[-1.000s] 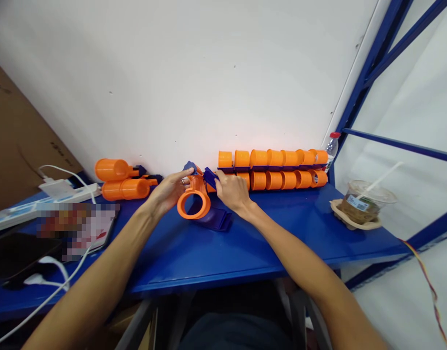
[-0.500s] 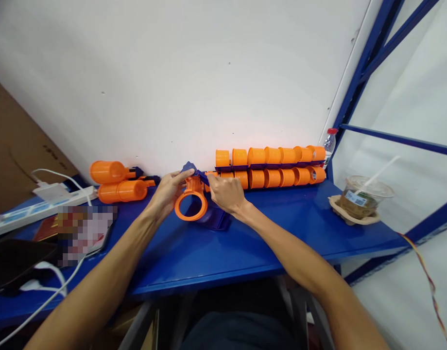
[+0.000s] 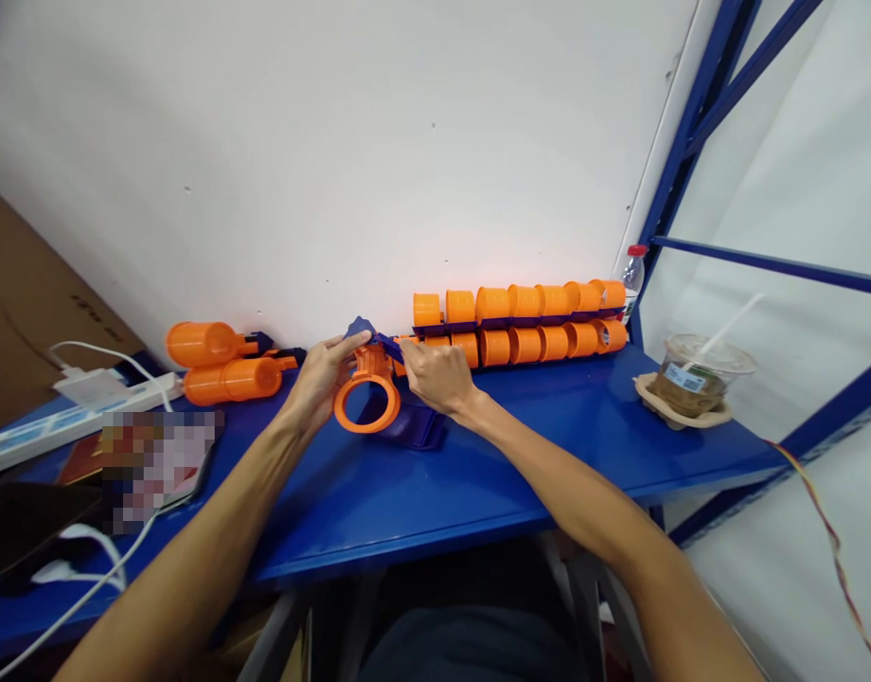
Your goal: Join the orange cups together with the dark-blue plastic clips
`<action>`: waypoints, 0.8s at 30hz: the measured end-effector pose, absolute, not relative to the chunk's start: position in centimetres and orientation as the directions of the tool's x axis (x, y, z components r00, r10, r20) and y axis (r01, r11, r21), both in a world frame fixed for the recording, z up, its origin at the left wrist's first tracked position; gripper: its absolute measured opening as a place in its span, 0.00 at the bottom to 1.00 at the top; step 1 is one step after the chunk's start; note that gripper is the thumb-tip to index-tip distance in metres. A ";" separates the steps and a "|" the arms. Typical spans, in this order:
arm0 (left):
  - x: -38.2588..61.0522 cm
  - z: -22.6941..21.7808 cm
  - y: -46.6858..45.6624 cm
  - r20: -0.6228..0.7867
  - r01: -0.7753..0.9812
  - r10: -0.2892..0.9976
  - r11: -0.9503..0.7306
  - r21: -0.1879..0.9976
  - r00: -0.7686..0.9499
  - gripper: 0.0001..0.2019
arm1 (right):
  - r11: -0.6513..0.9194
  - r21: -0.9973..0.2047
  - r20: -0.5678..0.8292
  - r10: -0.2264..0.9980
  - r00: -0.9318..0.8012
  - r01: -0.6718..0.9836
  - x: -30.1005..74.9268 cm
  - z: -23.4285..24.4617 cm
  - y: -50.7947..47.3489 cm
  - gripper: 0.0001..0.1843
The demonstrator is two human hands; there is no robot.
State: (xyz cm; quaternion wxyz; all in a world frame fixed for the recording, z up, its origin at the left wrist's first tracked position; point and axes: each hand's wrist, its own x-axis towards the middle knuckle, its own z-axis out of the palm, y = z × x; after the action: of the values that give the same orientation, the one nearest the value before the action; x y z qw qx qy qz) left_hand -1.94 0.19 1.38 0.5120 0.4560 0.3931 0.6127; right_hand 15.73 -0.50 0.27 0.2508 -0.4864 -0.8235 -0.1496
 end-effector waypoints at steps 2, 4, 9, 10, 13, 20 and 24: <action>-1.9 1.4 0.2 0.155 -0.263 0.986 -0.166 0.950 -0.062 0.19 | 0.489 0.005 0.565 0.718 -0.406 0.872 15.8 0.2 -0.4 0.21; -1.9 1.3 0.1 0.152 -0.255 0.986 -0.164 0.953 -0.066 0.19 | 0.495 0.009 0.570 0.711 -0.411 0.869 15.8 0.1 -0.4 0.22; -1.8 1.2 0.1 0.155 -0.240 0.984 -0.170 0.956 -0.083 0.19 | 0.502 0.027 0.562 0.707 -0.428 0.864 15.8 -0.1 -0.3 0.21; -1.8 1.2 0.1 0.157 -0.237 0.984 -0.173 0.956 -0.083 0.19 | 0.501 0.028 0.561 0.708 -0.428 0.865 15.8 -0.1 -0.3 0.21; -1.9 1.1 0.1 0.160 -0.227 0.984 -0.175 0.958 -0.084 0.18 | 0.495 0.041 0.561 0.707 -0.430 0.868 15.8 -0.2 -0.3 0.21; -1.6 1.5 -0.3 0.163 -0.239 0.982 -0.182 0.954 -0.099 0.17 | 0.501 0.069 0.565 0.693 -0.448 0.863 15.7 -0.1 -0.4 0.21; -1.3 1.7 -0.7 0.182 -0.238 0.975 -0.209 0.949 -0.130 0.17 | 0.507 0.071 0.547 0.701 -0.458 0.859 15.6 0.0 -0.8 0.21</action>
State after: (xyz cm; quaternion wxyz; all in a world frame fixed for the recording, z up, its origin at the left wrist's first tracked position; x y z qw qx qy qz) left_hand -1.33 -0.74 1.73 0.4797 0.4528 0.4068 0.6320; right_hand 15.59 -0.77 0.05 0.2313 -0.4663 -0.8366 -0.1711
